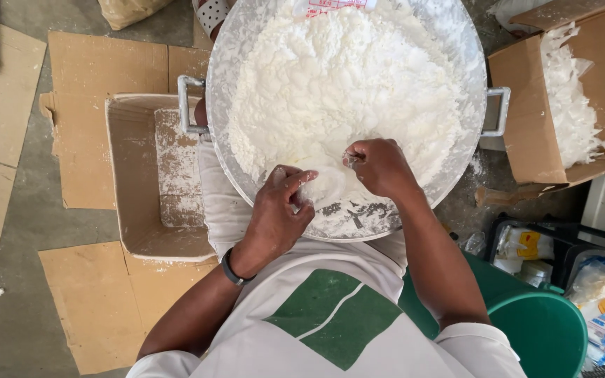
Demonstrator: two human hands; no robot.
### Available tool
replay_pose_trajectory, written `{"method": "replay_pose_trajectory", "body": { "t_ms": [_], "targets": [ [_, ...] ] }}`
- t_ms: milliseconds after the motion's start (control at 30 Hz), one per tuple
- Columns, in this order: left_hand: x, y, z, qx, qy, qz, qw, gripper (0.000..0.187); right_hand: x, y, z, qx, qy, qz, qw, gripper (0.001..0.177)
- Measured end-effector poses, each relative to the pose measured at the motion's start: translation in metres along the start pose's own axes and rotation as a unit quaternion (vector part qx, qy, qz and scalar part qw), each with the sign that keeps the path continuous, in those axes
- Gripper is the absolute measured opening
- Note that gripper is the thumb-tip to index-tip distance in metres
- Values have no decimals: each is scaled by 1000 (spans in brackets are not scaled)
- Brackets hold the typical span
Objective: The person scoops white flour from a large metal bowl using a small plastic scoop and pours it into a clear plastic bag held open with the other hand. The task is performed repeatedly in a seated position.
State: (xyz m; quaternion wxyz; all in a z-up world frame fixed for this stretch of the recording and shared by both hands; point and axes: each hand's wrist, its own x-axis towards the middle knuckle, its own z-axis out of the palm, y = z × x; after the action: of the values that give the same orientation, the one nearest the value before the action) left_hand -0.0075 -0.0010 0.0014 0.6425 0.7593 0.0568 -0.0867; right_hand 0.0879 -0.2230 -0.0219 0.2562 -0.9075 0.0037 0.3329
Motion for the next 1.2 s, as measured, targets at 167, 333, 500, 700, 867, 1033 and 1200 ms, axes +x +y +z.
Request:
{"method": "replay_pose_trajectory", "body": {
  "t_ms": [167,333,500,700,867,1033,1200],
  "targets": [
    [4,1,-3,-5,3,-3,1000,49,-33,-30,-38,88,-4,-7,996,29],
    [13,3,-4,16,22,14,1000,52,-79,-54,-64,83,-31,1,996,27],
    [15,4,-3,9,27,10,1000,50,-67,-19,-52,-124,127,-50,983,20],
    [11,5,-4,12,32,3,999,50,-38,15,-34,-219,81,58,971,29],
    [13,-3,-2,12,35,0,999,51,-21,26,-10,-194,60,72,976,29],
    [15,0,0,14,34,1,999,51,-22,13,-8,-28,45,90,995,26],
    [16,0,-1,9,31,-4,999,51,-58,-12,-38,95,42,52,993,21]
  ]
}}
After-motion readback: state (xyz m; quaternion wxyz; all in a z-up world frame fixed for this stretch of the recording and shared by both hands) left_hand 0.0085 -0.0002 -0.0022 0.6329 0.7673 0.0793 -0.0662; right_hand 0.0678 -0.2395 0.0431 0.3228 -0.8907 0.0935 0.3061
